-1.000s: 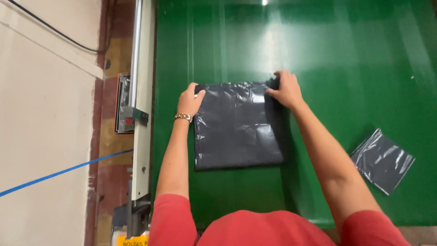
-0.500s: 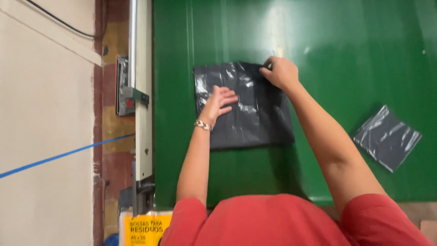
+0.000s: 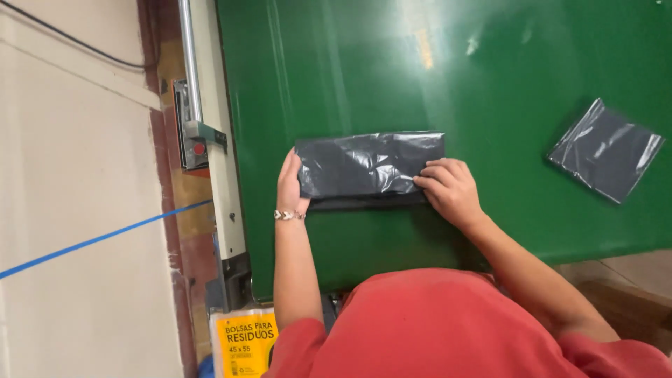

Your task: Folding plastic bags from a conveyor belt and stacking them into a red plastic crate.

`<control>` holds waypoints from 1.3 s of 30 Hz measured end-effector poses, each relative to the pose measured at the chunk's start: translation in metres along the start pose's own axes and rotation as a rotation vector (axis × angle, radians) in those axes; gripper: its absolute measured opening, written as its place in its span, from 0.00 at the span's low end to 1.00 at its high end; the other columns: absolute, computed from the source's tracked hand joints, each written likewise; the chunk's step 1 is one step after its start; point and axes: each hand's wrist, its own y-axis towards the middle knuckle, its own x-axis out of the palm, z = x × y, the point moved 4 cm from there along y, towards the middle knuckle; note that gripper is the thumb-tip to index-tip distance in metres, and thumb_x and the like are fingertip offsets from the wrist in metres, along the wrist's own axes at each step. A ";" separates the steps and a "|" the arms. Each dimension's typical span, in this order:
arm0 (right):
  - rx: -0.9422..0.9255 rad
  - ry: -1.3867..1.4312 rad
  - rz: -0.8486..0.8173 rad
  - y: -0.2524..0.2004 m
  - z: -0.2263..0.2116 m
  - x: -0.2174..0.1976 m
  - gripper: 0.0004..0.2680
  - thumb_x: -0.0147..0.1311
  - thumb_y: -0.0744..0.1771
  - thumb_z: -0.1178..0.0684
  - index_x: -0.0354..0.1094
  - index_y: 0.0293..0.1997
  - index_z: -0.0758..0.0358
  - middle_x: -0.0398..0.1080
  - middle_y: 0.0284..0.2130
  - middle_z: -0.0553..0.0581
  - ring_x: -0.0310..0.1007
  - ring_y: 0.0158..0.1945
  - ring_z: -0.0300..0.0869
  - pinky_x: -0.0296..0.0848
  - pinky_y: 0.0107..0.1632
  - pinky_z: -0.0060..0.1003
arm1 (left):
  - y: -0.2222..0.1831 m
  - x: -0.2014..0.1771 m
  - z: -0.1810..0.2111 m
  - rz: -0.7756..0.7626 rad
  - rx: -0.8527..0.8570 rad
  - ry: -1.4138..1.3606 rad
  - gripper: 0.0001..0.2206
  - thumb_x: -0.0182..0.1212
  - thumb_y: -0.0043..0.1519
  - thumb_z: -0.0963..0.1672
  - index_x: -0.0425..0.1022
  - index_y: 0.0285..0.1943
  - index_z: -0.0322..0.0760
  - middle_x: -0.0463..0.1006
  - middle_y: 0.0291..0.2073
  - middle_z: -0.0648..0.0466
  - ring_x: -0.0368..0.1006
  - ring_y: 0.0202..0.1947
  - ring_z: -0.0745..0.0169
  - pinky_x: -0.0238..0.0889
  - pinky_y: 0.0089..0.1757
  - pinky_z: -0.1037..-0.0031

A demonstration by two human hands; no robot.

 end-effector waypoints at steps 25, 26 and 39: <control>-0.217 0.188 -0.320 -0.045 -0.107 0.040 0.16 0.46 0.63 0.58 0.65 0.55 0.74 0.65 0.59 0.69 0.63 0.66 0.56 0.58 0.68 0.48 | -0.116 0.085 -0.051 -1.173 0.561 2.130 0.10 0.52 0.55 0.53 0.72 0.38 0.53 0.80 0.33 0.62 0.80 0.33 0.52 0.73 0.34 0.60; -0.109 0.370 -0.323 -0.047 -0.099 0.028 0.12 0.46 0.65 0.58 0.68 0.51 0.71 0.69 0.52 0.66 0.68 0.59 0.58 0.64 0.64 0.50 | -0.110 0.106 -0.044 -1.128 0.456 1.781 0.10 0.56 0.58 0.53 0.75 0.34 0.48 0.80 0.31 0.57 0.79 0.34 0.51 0.71 0.36 0.62; 1.739 1.522 -0.017 -0.127 0.029 0.093 0.09 0.46 0.70 0.47 0.62 0.54 0.54 0.73 0.39 0.55 0.81 0.38 0.46 0.80 0.42 0.51 | 0.002 0.105 -0.069 -0.395 0.352 1.812 0.21 0.54 0.63 0.60 0.72 0.30 0.48 0.78 0.23 0.54 0.78 0.32 0.48 0.71 0.34 0.60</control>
